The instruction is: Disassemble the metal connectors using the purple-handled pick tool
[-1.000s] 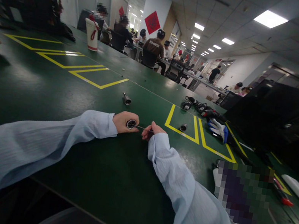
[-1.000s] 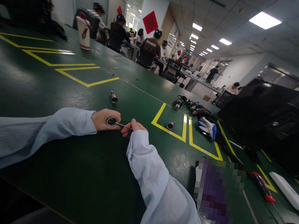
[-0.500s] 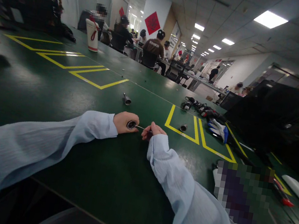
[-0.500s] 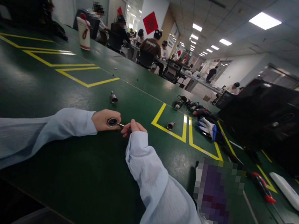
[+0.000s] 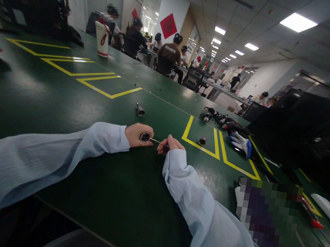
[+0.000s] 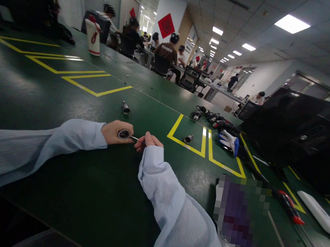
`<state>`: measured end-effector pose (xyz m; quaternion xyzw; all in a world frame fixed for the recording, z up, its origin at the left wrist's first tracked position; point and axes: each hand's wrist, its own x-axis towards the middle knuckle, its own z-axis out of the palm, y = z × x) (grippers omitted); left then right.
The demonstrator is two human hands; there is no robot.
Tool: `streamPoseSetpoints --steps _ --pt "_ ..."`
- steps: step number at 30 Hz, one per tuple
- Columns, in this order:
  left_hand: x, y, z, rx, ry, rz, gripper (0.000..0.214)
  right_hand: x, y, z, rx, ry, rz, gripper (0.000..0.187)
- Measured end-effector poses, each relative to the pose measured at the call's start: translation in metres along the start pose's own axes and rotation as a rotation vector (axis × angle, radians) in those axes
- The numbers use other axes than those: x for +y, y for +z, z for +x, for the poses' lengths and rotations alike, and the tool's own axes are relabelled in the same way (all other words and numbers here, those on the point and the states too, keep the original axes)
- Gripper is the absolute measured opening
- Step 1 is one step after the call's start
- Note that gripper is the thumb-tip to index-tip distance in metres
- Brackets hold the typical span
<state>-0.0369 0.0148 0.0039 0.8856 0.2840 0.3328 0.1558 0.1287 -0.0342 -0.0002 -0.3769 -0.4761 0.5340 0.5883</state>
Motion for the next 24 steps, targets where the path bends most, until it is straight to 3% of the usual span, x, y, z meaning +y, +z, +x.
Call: streamPoseSetpoints --steps 7,16,20,24 --pt "-0.002 -0.002 0.0 -0.067 0.002 0.202 0.016 -0.005 0.01 -0.015 0.044 -0.234 -0.343 0.038" --pt "0.002 -0.002 0.001 0.0 0.018 0.09 0.019 0.0 -0.001 0.002 -0.071 0.062 0.002 0.036" --pt "0.002 0.0 0.001 0.064 -0.008 0.023 0.02 0.003 -0.002 0.004 -0.091 0.097 0.108 0.035" --pt "0.002 -0.001 0.001 0.048 -0.012 0.058 0.019 0.001 0.001 0.002 -0.066 0.058 0.097 0.035"
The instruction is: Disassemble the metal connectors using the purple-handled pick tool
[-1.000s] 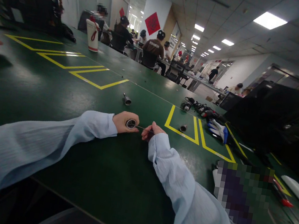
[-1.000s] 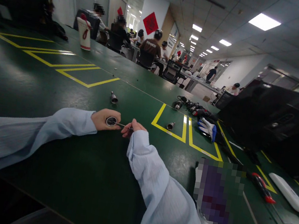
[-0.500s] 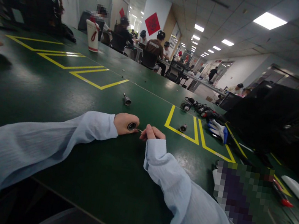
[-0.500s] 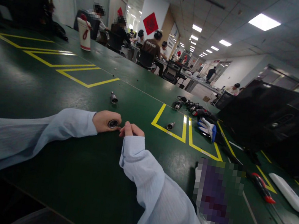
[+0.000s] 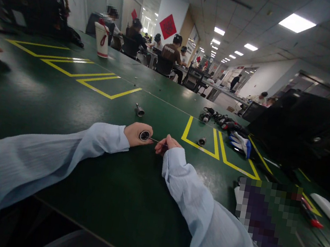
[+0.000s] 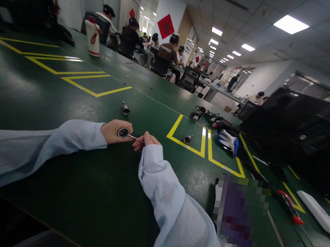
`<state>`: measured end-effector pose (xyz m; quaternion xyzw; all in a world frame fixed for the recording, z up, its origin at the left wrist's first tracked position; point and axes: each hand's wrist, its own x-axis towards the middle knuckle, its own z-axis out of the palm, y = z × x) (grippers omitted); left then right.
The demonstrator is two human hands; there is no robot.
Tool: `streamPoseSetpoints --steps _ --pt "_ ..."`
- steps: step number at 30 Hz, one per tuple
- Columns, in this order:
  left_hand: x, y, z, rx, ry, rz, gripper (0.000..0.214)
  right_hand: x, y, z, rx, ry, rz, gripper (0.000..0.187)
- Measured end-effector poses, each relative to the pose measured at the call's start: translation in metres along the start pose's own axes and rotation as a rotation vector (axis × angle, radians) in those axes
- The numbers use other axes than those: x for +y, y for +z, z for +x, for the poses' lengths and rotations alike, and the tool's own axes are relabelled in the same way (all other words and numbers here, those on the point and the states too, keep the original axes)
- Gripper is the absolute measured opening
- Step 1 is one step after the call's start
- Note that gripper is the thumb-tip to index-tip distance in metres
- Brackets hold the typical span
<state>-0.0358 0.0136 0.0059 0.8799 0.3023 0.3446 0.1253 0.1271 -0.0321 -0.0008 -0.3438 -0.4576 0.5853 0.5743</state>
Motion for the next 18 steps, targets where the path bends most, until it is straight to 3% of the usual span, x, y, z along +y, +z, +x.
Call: streamPoseSetpoints --steps 7,18 --pt "-0.0003 -0.004 -0.0005 -0.087 0.048 0.171 0.015 -0.0013 0.0017 -0.0003 0.029 -0.004 -0.143 0.035" --pt "0.0018 0.0002 -0.0005 -0.036 0.024 -0.101 0.021 0.0007 -0.0054 0.0057 -0.053 0.087 0.007 0.036"
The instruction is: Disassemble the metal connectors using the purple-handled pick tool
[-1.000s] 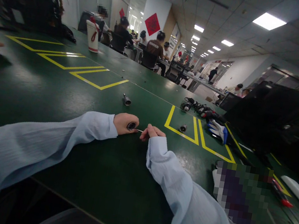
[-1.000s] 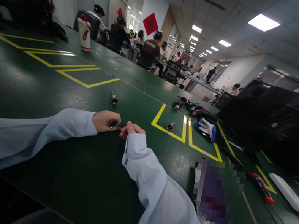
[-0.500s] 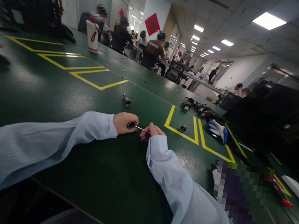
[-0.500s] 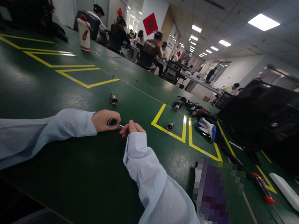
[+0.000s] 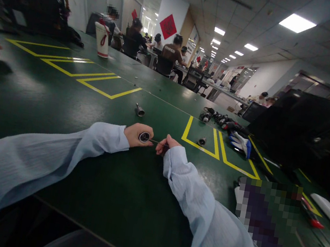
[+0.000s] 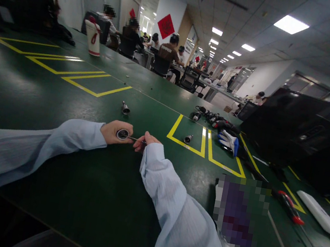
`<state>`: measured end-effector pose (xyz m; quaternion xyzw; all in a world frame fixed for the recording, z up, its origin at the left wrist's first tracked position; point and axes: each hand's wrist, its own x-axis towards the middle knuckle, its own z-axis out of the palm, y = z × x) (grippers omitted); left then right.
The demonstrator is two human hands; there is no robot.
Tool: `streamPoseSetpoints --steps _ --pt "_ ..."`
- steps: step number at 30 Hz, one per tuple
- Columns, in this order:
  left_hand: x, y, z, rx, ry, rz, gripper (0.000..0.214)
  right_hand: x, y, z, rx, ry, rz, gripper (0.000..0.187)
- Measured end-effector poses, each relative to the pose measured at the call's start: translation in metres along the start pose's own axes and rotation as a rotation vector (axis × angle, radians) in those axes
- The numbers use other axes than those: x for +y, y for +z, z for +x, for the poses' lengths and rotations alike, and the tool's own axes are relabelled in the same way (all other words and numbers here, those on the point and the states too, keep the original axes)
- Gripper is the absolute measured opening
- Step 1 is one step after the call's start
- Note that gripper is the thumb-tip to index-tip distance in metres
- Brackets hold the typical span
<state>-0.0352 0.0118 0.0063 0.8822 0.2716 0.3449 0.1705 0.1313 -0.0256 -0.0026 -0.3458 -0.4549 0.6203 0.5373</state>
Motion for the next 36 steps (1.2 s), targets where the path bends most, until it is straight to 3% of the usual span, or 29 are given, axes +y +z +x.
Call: streamPoseSetpoints --steps 12,20,27,36 --pt "-0.005 0.0 0.0 0.009 -0.046 0.104 0.02 -0.001 0.004 -0.007 0.129 -0.133 -0.065 0.034" --pt "-0.006 -0.002 -0.001 -0.093 -0.038 0.209 0.019 0.0 0.018 -0.018 0.215 -0.327 -0.328 0.035" --pt "-0.004 -0.003 0.0 -0.115 -0.005 0.205 0.02 -0.002 0.007 -0.006 0.117 -0.065 -0.159 0.035" --pt "-0.004 -0.003 0.0 -0.073 -0.012 0.139 0.018 -0.003 0.006 -0.007 0.109 -0.097 -0.109 0.032"
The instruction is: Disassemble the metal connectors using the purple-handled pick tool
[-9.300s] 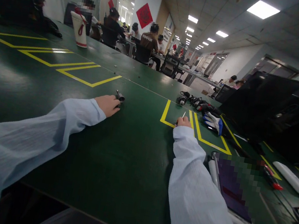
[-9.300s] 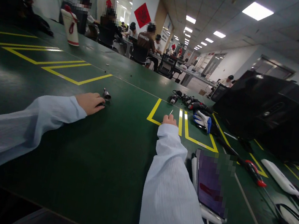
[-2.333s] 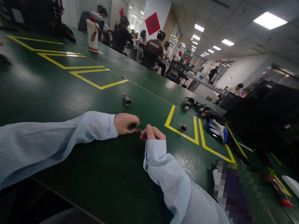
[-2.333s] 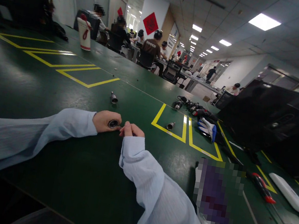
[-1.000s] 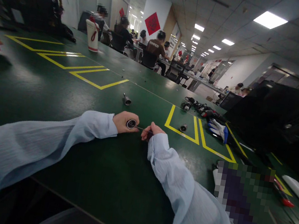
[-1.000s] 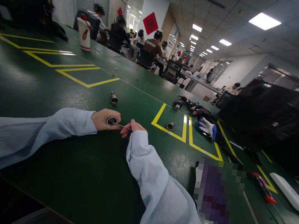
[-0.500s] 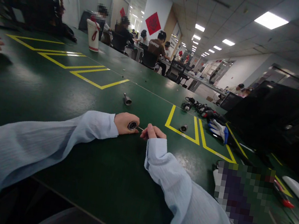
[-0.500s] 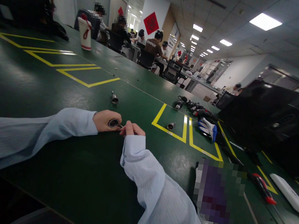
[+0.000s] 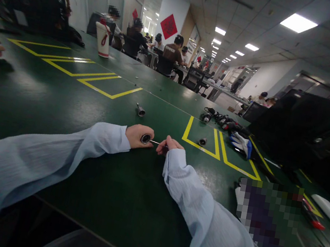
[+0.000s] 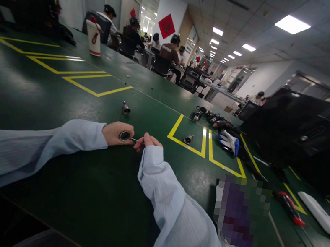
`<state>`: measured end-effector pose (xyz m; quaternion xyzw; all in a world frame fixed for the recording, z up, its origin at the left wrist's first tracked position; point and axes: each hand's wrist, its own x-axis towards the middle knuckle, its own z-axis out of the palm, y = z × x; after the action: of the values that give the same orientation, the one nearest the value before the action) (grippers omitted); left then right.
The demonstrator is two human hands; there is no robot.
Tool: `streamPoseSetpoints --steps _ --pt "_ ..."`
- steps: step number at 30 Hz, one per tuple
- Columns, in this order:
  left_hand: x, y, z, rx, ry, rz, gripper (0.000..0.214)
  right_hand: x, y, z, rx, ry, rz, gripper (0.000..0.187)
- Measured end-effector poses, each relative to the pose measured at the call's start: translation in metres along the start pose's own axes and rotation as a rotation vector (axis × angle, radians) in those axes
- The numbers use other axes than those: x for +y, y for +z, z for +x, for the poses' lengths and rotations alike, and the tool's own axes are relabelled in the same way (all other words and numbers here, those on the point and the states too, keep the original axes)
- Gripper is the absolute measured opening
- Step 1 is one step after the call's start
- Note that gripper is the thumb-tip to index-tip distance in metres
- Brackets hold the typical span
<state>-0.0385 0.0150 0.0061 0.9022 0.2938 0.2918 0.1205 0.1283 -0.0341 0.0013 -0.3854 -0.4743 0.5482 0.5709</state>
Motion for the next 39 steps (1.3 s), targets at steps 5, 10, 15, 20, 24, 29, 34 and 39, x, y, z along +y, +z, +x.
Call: streamPoseSetpoints --steps 5,10,15,20,24,29,34,39 --pt "0.0 0.001 0.0 0.036 0.014 -0.05 0.021 0.003 -0.005 0.006 -0.078 0.07 0.07 0.034" --pt "0.004 0.001 0.001 0.028 0.03 -0.127 0.021 0.004 -0.009 0.012 -0.097 0.107 0.116 0.037" --pt "0.008 -0.001 0.002 0.043 0.033 -0.161 0.022 0.002 -0.009 0.012 -0.092 0.105 0.136 0.038" --pt "0.005 -0.001 0.002 0.036 0.017 -0.111 0.021 -0.001 -0.004 0.005 -0.068 0.055 0.091 0.035" --pt "0.002 0.0 0.002 0.028 0.014 -0.062 0.02 0.0 -0.004 0.005 -0.06 0.055 0.057 0.033" --pt "0.004 0.0 0.002 0.017 0.042 -0.154 0.022 0.006 -0.01 0.018 -0.09 0.118 0.112 0.04" --pt "0.007 -0.002 0.001 0.019 0.034 -0.193 0.023 0.009 -0.009 0.023 -0.081 0.118 0.12 0.041" --pt "0.003 -0.002 0.0 -0.002 0.009 -0.1 0.021 0.001 -0.004 0.008 -0.049 0.039 0.094 0.037"
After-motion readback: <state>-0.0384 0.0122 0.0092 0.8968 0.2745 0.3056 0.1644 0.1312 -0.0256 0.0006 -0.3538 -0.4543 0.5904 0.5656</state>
